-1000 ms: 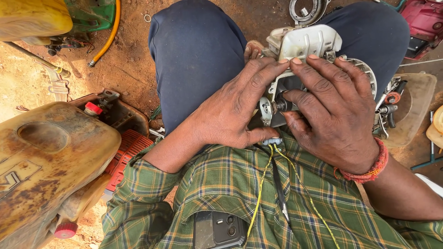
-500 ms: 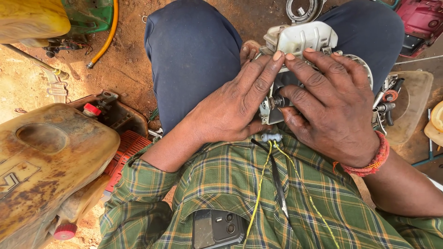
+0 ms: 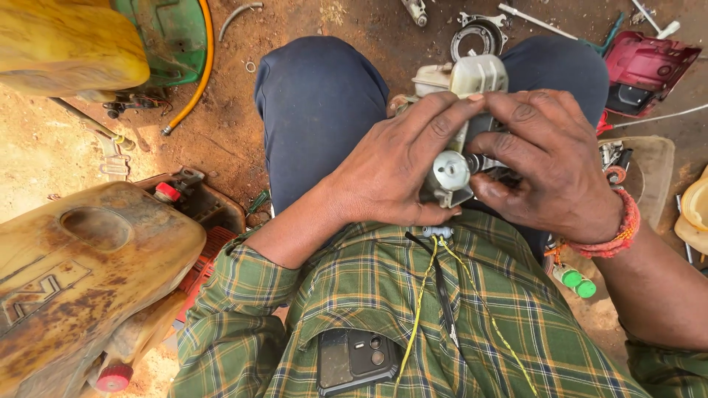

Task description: The person sits on the ground with a small engine on their lap and uses a screwdriver to unscrew fasteners from the engine. They then pull the engine apart, remove the crankshaft-side cover, and handle the crankshaft and internal parts while repositioning the engine.

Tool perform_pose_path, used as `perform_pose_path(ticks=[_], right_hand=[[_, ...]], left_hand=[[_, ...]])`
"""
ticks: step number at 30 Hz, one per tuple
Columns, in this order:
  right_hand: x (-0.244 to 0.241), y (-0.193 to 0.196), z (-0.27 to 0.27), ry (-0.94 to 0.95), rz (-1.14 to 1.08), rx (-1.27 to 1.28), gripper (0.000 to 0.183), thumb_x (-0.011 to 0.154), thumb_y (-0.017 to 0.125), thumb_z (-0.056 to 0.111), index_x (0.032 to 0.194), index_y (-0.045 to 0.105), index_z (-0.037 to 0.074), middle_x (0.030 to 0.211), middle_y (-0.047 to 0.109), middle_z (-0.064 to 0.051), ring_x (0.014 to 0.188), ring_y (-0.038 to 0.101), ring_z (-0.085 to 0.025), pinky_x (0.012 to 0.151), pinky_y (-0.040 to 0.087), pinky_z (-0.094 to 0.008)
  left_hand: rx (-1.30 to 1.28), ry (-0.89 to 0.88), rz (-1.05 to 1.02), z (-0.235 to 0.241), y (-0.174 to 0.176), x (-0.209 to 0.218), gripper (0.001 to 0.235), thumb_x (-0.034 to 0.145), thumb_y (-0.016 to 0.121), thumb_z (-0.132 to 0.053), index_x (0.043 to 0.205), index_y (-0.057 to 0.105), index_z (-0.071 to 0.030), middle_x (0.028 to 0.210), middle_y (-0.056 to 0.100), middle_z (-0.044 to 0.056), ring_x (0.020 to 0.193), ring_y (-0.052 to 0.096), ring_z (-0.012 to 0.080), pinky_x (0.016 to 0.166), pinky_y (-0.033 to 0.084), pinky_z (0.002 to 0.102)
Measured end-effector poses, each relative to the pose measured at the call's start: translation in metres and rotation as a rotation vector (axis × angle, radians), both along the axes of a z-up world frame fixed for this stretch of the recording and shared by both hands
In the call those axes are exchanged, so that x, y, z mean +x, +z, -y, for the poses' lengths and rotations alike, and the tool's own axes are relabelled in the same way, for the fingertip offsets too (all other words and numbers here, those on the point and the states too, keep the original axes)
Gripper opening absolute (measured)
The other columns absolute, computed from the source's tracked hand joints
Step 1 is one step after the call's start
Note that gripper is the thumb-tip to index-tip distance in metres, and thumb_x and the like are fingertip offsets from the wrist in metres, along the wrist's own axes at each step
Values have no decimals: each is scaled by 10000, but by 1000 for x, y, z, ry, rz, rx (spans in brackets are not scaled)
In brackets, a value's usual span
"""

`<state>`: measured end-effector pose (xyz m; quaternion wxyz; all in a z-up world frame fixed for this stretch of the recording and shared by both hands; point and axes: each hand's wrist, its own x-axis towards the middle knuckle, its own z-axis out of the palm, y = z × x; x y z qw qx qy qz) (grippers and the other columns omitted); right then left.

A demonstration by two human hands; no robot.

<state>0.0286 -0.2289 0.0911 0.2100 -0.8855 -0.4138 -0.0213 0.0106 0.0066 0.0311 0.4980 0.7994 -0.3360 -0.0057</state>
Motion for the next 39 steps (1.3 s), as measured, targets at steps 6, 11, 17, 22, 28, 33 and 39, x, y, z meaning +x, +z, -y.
perform_pose_path(ticks=[6, 11, 17, 22, 28, 33, 39], right_hand=[[-4, 7, -5, -28, 22, 272, 343, 686, 812, 142, 949, 682, -35, 1244, 648, -243, 1080, 662, -419, 911, 497, -505], [4, -4, 5, -50, 80, 325, 334, 681, 834, 115, 931, 692, -53, 1221, 654, -266, 1076, 664, -430, 900, 498, -494], [11, -14, 19, -31, 83, 292, 349, 693, 849, 84, 974, 696, -55, 1257, 666, -254, 1099, 662, -429, 935, 530, -479], [5, -7, 10, -68, 157, 373, 339, 782, 847, 117, 987, 655, -72, 1207, 653, -280, 1071, 656, -432, 932, 527, -485], [-22, -55, 2, -214, 117, 547, 349, 922, 750, 87, 1200, 656, -101, 1234, 668, -247, 1172, 673, -410, 1039, 541, -464], [-43, -104, -1, -261, 45, 593, 354, 946, 775, 95, 1230, 633, -60, 1294, 663, -245, 1255, 665, -428, 1078, 551, -451], [-44, -108, 0, -266, 23, 562, 438, 904, 850, 146, 1213, 617, -58, 1193, 679, -206, 1167, 707, -392, 1065, 563, -466]], left_hand=[[114, -77, 135, -1, 48, 16, 1222, 581, 943, -374, 1554, 309, 7, 1333, 491, 165, 1151, 635, 387, 879, 573, 453], [162, -103, 232, 9, 46, 30, 1200, 564, 937, -380, 1512, 335, 44, 1317, 476, 176, 1101, 640, 378, 855, 579, 454], [181, -41, 236, 26, 30, 31, 1210, 548, 932, -346, 1528, 335, 35, 1345, 465, 170, 1138, 637, 372, 826, 584, 436], [247, -61, 369, 29, 65, 33, 1163, 489, 886, -277, 1466, 370, 89, 1306, 499, 165, 1104, 636, 356, 803, 589, 427], [597, -94, 519, 38, 101, 20, 831, 573, 814, -182, 1286, 550, 153, 1149, 574, 198, 955, 631, 303, 706, 570, 356], [889, -41, 740, 49, 78, 5, 608, 650, 743, -263, 1112, 654, 122, 1058, 594, 182, 920, 612, 249, 685, 536, 296], [839, 68, 618, 51, 64, -4, 600, 736, 735, -232, 1205, 648, 131, 1081, 601, 185, 922, 581, 252, 716, 533, 295]])
